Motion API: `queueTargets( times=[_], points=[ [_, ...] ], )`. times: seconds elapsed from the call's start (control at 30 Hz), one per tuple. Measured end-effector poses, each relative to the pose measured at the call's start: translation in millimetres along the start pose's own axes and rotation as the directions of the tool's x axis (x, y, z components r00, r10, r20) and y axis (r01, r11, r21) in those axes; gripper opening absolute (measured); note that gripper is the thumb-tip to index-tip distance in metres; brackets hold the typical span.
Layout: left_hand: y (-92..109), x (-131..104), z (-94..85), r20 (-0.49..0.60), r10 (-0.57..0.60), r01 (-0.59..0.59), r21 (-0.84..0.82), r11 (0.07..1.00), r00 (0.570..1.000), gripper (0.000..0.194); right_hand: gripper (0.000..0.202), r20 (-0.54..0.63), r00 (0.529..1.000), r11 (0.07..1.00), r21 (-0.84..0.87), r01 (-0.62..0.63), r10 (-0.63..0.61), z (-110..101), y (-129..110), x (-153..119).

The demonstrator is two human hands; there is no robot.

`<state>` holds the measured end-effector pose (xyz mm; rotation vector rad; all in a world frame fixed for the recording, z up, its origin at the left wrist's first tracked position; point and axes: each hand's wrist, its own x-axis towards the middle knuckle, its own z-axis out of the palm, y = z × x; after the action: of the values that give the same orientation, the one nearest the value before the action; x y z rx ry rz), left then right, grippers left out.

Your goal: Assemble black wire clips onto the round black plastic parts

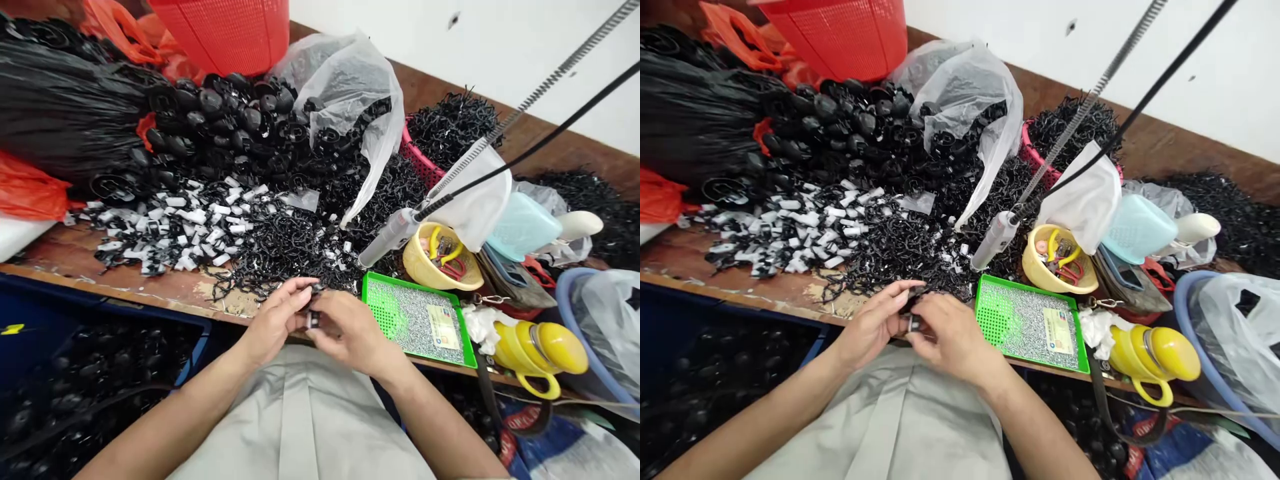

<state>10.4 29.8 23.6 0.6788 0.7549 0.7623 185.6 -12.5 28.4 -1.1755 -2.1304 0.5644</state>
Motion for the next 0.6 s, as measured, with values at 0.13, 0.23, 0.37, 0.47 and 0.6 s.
queueTargets(
  times=[0.13,0.23,0.37,0.47,0.6],
  points=[
    [-10.0,-1.6,-0.7,-0.128,0.006,0.009,0.117,0.993,0.992,0.022,0.030,0.128,0.987,0.993,-0.054,0.104,-0.096,8.4,4.8,2.7],
    [-20.3,1.6,-0.8,-0.242,-0.024,0.018,-0.027,0.999,0.970,0.024,0.032,-0.053,0.994,0.995,0.013,0.096,-0.095,10.1,9.0,-1.0],
    [-26.9,5.4,5.7,-0.281,-0.124,0.067,-0.203,0.977,0.952,0.029,0.034,-0.263,0.963,0.998,-0.001,0.063,-0.061,9.0,11.6,-1.8],
    [-29.8,4.7,14.1,-0.234,-0.088,0.043,-0.191,0.981,0.968,0.032,0.030,-0.269,0.961,0.995,-0.084,0.050,-0.071,11.1,13.3,-0.9],
    [-35.8,0.1,18.0,-0.182,0.033,-0.050,-0.092,0.994,0.983,0.029,0.030,-0.312,0.949,0.987,-0.163,-0.011,-0.041,17.8,18.0,-6.1]
  ],
)
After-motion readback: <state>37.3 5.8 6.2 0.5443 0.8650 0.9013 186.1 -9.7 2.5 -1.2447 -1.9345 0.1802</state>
